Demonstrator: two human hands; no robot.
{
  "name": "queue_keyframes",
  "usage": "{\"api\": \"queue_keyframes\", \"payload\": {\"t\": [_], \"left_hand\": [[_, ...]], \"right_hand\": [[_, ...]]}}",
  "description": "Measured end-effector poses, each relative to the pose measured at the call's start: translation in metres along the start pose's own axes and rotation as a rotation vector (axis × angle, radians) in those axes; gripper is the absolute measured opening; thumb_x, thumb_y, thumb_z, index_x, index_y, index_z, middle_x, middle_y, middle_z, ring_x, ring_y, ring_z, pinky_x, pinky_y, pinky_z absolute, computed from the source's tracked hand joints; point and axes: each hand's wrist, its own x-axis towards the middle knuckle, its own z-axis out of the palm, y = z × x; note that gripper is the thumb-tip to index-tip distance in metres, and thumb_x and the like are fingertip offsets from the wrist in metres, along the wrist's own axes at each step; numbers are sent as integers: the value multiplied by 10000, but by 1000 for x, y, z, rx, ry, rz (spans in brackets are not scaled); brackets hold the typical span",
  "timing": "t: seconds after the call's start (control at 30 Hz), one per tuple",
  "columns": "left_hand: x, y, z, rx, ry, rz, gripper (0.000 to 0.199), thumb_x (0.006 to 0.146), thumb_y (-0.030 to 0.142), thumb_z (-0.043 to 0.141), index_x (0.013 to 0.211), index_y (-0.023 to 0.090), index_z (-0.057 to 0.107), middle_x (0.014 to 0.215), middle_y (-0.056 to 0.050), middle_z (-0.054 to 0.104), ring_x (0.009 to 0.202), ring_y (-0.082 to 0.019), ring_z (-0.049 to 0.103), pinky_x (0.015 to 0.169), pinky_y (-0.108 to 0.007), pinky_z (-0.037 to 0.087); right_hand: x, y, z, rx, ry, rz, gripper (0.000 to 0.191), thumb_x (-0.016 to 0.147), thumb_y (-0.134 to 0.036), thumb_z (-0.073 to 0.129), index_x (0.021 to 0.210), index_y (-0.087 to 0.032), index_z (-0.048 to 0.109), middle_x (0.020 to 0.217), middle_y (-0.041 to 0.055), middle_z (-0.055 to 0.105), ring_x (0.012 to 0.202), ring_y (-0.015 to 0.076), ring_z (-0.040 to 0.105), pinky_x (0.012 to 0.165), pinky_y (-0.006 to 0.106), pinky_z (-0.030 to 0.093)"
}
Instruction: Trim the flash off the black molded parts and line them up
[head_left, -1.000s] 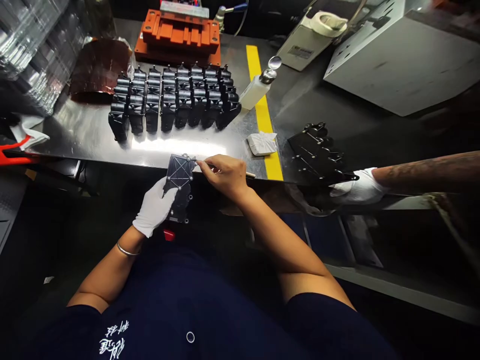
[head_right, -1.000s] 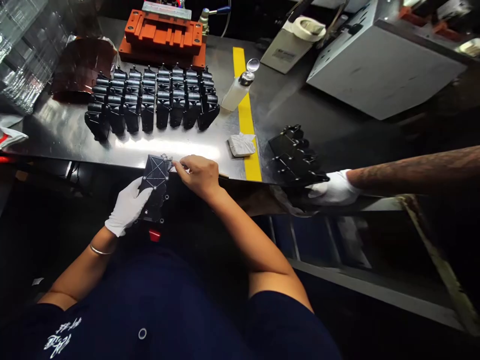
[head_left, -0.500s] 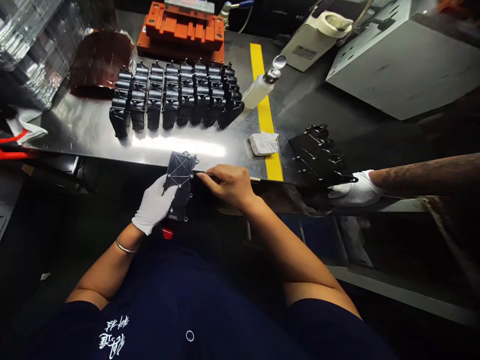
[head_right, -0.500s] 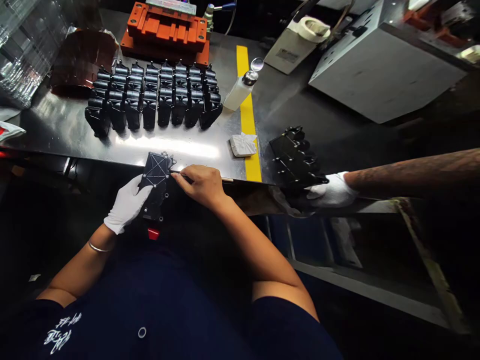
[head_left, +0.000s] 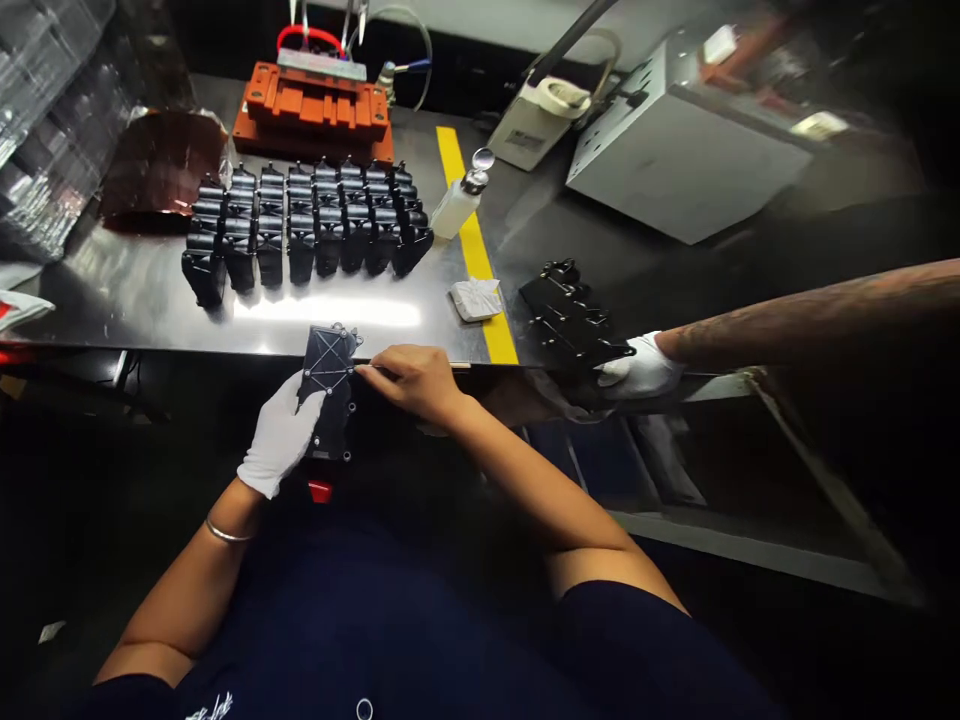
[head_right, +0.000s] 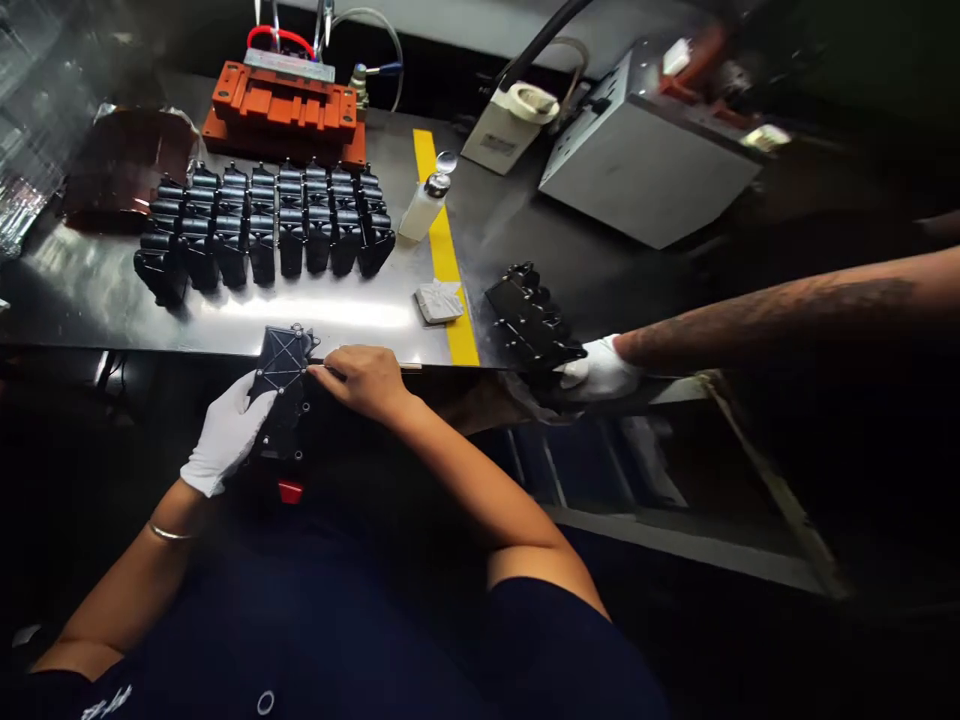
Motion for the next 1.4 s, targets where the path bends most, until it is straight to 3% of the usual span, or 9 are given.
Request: {"api": "queue_keyframes", "payload": {"t": [0.17,0.4,0.97,1.17,1.4], "left_hand": [[-3,-1,1,-56,-7,-131,534,811,490,651,1278,233,610,1121,-49,743,1009,-237,694,908,-355,543],[-3,3,2,-7,12,-196,538,805,498,647,1279,247,604,1123,-40,743,1038,-235,699,921,-338,554],[-1,-4,2,-44,-3,-94,539,823,487,638,1291,222,597,1141,-61,735,1048,-230,687,932,-350,538],[3,-7,2,5,-1,8,432,852,419,612,1227,205,637,1137,-65,734,1027,-217,683,917,-338,541],[2,-10,2,-26,-8,37,418,873,383,595,1250,204,625,1173,-76,719,1065,-224,669,933,-345,534]], "right_hand": [[0,0,3,27,-8,-10,401,942,-472,524,733,-175,695,698,32,720,653,117,633,567,249,306],[-1,5,10,44,-2,6,411,943,-502,518,740,-184,682,695,18,710,665,113,629,566,246,305],[-1,3,6,28,12,93,407,945,-473,525,724,-172,687,704,28,715,636,109,598,571,248,299],[-3,8,8,100,77,63,421,947,-471,512,720,-177,709,689,33,719,614,109,608,570,234,324],[-1,9,5,111,63,50,431,939,-484,511,721,-178,721,684,36,730,590,112,627,555,224,356]]}}
